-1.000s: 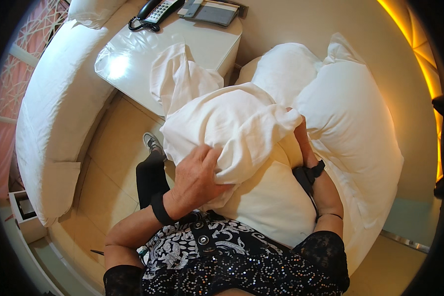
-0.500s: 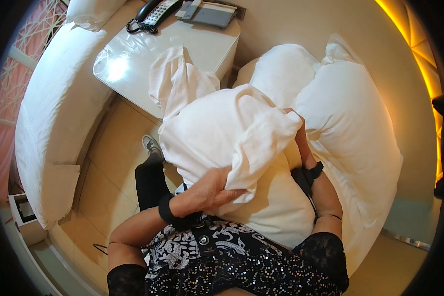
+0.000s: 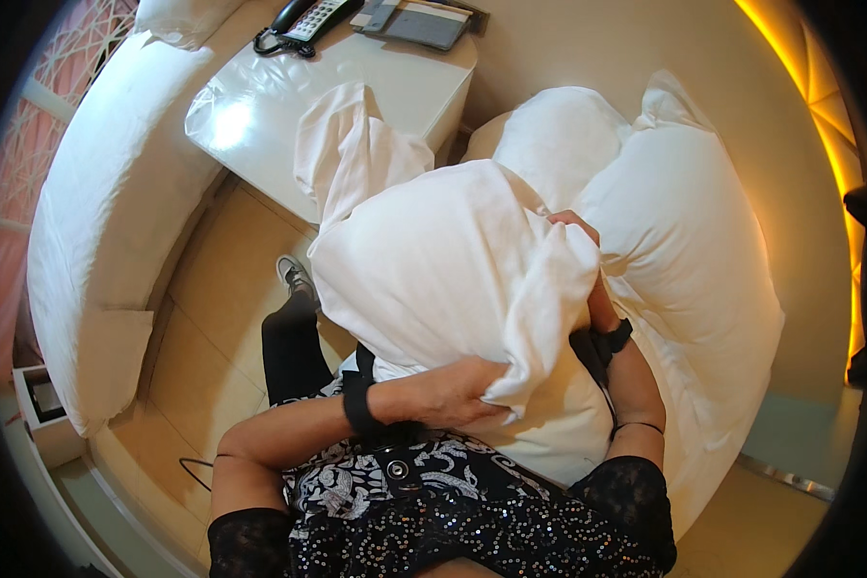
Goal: The person inserts a white pillow into a white pillowcase on a bed. They open the pillowcase, insert the pillow, adjust the fabric, and smooth the pillowcase over the pillow.
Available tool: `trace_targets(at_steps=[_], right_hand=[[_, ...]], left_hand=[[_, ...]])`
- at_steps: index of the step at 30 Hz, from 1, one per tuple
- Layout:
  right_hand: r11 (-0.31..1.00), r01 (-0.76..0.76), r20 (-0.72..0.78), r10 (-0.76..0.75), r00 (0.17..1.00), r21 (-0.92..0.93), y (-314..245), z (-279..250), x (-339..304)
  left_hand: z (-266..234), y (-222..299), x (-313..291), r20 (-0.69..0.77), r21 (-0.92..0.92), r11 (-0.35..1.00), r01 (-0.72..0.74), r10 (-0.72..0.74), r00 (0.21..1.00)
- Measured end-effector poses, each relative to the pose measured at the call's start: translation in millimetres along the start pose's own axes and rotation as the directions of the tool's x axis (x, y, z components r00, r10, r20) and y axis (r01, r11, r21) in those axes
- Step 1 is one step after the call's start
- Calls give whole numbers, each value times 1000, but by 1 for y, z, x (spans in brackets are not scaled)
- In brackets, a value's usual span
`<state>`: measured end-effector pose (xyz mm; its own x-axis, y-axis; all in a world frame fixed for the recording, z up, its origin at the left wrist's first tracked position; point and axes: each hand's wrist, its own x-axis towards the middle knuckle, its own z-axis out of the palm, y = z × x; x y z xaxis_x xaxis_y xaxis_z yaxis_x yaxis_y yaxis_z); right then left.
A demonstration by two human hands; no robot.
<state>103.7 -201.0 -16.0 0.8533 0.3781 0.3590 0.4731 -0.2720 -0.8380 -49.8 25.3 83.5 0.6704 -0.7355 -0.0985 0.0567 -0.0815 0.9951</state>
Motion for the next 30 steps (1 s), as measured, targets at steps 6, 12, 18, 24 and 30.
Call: trace_targets(at_steps=[6, 12, 18, 24, 30], right_hand=[[990, 93, -110, -104, 988, -102, -15, -3, 7], [998, -25, -115, 31, 993, 53, -49, 2, 15], [977, -154, 31, 161, 987, -149, -77, 4, 19], [977, -167, 205, 138, 969, 133, -47, -3, 13], [971, 232, 74, -228, 971, -52, -29, -1, 15]], left_hand=[[-22, 20, -19, -326, 663, 694, 281, -70, 943], [-30, -2, -13, -530, 716, 648, 260, 264, 806], [-1, -18, 10, -404, 22, 977, -214, 205, 892], [-22, 20, -12, -225, 476, 855, 205, -107, 968], [-37, 4, -23, -471, 787, 522, 329, 164, 867]])
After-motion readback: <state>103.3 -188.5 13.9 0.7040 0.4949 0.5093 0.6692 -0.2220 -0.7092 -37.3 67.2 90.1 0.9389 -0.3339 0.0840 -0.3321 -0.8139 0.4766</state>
